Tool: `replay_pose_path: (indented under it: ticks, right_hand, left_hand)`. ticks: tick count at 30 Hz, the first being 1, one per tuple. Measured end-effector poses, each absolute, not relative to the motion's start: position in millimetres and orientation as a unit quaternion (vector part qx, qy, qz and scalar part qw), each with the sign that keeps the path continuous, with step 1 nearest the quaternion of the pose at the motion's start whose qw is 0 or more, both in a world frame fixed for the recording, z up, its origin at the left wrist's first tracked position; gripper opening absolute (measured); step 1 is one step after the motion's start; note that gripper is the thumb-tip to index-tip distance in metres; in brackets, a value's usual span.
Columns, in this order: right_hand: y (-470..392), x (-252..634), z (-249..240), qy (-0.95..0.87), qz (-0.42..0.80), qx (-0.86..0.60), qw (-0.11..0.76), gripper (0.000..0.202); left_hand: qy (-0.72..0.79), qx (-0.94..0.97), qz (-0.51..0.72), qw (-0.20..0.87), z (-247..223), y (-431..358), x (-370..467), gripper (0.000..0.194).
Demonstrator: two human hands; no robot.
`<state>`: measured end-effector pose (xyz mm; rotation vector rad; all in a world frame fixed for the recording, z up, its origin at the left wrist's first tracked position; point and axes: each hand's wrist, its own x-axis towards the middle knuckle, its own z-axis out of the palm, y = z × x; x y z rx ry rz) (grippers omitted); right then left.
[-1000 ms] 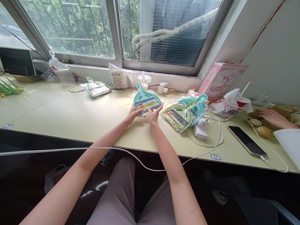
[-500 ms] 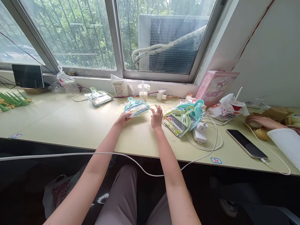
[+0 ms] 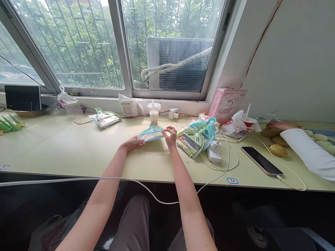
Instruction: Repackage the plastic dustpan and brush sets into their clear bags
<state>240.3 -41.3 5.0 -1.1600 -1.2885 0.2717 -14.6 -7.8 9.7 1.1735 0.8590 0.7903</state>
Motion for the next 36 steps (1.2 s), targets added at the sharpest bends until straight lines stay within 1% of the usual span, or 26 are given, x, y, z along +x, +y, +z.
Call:
replay_pose_path:
  ticks: [5,9,10,11,12,13,14,15,16,17,19,21,22,24,27,29,31,32,33,34,35,36]
  right_hand:
    - [-34,241,-2,-0.488,0.189,-0.550,0.651,0.011]
    - [-34,238,-2,-0.486,0.224,-0.543,0.647,0.009]
    - [-35,237,-1,-0.489,0.224,-0.540,0.648,0.017]
    - [-37,237,0,-0.486,0.229,-0.537,0.650,0.032]
    - [-38,237,0,-0.477,0.245,-0.536,0.652,0.051]
    - [-39,238,1,-0.462,0.275,-0.535,0.652,0.070]
    - [-39,239,1,-0.443,0.319,-0.533,0.646,0.085]
    - [-39,240,1,-0.421,0.373,-0.531,0.634,0.093]
    - [-38,240,0,-0.400,0.427,-0.526,0.617,0.095]
    - [-37,241,0,-0.386,0.474,-0.519,0.598,0.090]
    - [-34,241,-2,-0.374,0.525,-0.506,0.574,0.066]
    - [-32,240,-4,-0.372,0.523,-0.501,0.580,0.038]
    - [-30,240,-5,-0.367,0.514,-0.503,0.590,0.028]
    - [-29,240,-6,-0.350,0.496,-0.512,0.607,0.020]
    - [-28,240,-7,-0.330,0.484,-0.520,0.622,0.021]
    - [-28,240,-8,-0.329,0.481,-0.520,0.625,0.025]
    - [-29,239,-10,-0.341,0.488,-0.511,0.620,0.031]
    - [-30,238,-11,-0.351,0.496,-0.499,0.618,0.035]
    - [-30,238,-12,-0.360,0.505,-0.483,0.618,0.039]
    - [-31,237,-12,-0.370,0.515,-0.462,0.620,0.043]
    - [-32,236,-12,-0.379,0.523,-0.442,0.622,0.047]
    - [-33,235,-12,-0.386,0.530,-0.425,0.624,0.051]
  left_hand:
    - [0.349,0.593,0.315,0.653,9,-11,-9,0.062]
    - [0.326,0.637,0.309,0.627,15,-13,-9,0.075]
    - [0.325,0.644,0.307,0.621,17,-13,-10,0.078]
    - [0.326,0.649,0.306,0.615,18,-14,-11,0.080]
    - [0.328,0.653,0.304,0.611,19,-15,-11,0.083]
    - [0.330,0.656,0.302,0.608,21,-16,-12,0.085]
    - [0.333,0.657,0.300,0.606,22,-17,-12,0.087]
    - [0.338,0.656,0.298,0.605,22,-17,-12,0.088]
    - [0.342,0.654,0.296,0.606,23,-18,-12,0.089]
    - [0.347,0.651,0.293,0.608,23,-18,-11,0.090]
    - [0.357,0.641,0.290,0.614,25,-19,-9,0.094]
    - [0.368,0.618,0.317,0.617,26,-20,-7,0.102]
    - [0.369,0.605,0.342,0.617,26,-21,-6,0.104]
    - [0.346,0.594,0.382,0.618,27,-22,-4,0.101]
    - [0.300,0.642,0.358,0.608,23,-21,-1,0.097]
    - [0.326,0.663,0.354,0.573,17,-19,3,0.091]
    - [0.374,0.644,0.409,0.527,10,-16,9,0.067]
    - [0.390,0.628,0.435,0.514,7,-14,12,0.058]
    - [0.401,0.613,0.458,0.505,5,-13,15,0.053]
    - [0.406,0.597,0.475,0.503,3,-11,17,0.055]
    - [0.412,0.580,0.490,0.503,2,-9,18,0.063]
    - [0.419,0.560,0.505,0.505,2,-7,18,0.077]
